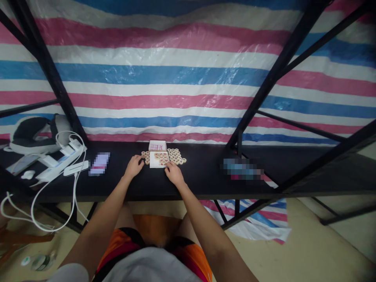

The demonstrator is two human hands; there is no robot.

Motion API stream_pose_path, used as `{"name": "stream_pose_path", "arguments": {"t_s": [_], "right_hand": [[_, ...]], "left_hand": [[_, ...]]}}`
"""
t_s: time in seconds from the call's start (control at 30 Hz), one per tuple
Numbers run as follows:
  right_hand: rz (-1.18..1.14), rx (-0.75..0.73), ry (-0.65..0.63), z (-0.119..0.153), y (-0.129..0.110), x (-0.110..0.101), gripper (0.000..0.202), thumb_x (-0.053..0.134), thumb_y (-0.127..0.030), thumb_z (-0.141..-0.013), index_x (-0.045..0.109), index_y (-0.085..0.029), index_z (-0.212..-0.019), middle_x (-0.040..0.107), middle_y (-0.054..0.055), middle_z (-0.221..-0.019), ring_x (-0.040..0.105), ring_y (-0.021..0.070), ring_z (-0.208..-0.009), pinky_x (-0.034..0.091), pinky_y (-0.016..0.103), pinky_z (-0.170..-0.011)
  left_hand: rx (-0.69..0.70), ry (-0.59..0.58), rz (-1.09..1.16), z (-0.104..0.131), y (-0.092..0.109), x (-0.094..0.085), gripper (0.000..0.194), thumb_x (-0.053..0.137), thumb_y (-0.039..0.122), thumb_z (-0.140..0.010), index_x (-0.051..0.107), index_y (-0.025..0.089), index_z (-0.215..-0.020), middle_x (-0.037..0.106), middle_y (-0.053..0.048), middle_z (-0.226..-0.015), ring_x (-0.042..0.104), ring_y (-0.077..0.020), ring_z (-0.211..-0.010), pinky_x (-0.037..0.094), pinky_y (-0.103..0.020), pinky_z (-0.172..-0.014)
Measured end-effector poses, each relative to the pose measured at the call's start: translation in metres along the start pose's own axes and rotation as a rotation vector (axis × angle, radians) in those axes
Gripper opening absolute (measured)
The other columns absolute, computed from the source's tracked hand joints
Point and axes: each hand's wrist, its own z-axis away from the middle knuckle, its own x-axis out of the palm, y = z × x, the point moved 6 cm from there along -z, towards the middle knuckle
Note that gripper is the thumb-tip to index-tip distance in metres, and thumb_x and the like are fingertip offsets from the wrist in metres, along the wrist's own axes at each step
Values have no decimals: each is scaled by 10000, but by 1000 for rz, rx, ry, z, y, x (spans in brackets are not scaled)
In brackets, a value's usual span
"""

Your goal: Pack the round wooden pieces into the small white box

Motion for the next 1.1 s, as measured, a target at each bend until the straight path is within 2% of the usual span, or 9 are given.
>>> {"name": "stream_pose_path", "arguments": {"t_s": [0.1,0.17,0.37,0.63,1.1], "right_hand": [[-1,0,5,0,0,0,284,412,-182,-880,611,-195,-1082,578,76,-1109,557,168,-965,411,243,-845],[-1,3,3,0,0,0,282,414,-181,-878,613,-196,-1078,579,76,-1105,557,167,-963,409,244,-848],[6,8,-6,0,0,0,289,412,-186,-882,606,-197,-1095,574,78,-1114,557,168,-958,409,243,-842],[2,3,8,0,1,0,278,420,-182,-878,610,-202,-1080,580,71,-1110,557,167,-969,409,236,-842],[3,-1,16,0,1,0,274,419,-179,-877,614,-195,-1068,583,74,-1104,561,167,-952,411,237,-840]], "left_hand": [[102,-50,-6,2,13,2,313,427,298,-866,644,199,-1069,625,-68,-1059,539,-211,-1009,421,-353,-943],[113,-83,-7,3,17,3,311,425,313,-872,647,202,-1059,629,-69,-1062,539,-216,-1019,427,-357,-935],[59,-65,46,2,12,2,401,405,305,-883,548,196,-1241,601,-79,-1179,519,-220,-1107,402,-376,-979],[97,-111,-11,2,10,7,369,453,258,-829,638,206,-1144,653,-58,-1122,566,-223,-1013,429,-358,-941],[91,-116,6,2,9,8,400,499,290,-802,620,236,-1179,598,-38,-1249,532,-223,-1122,396,-385,-989]]}}
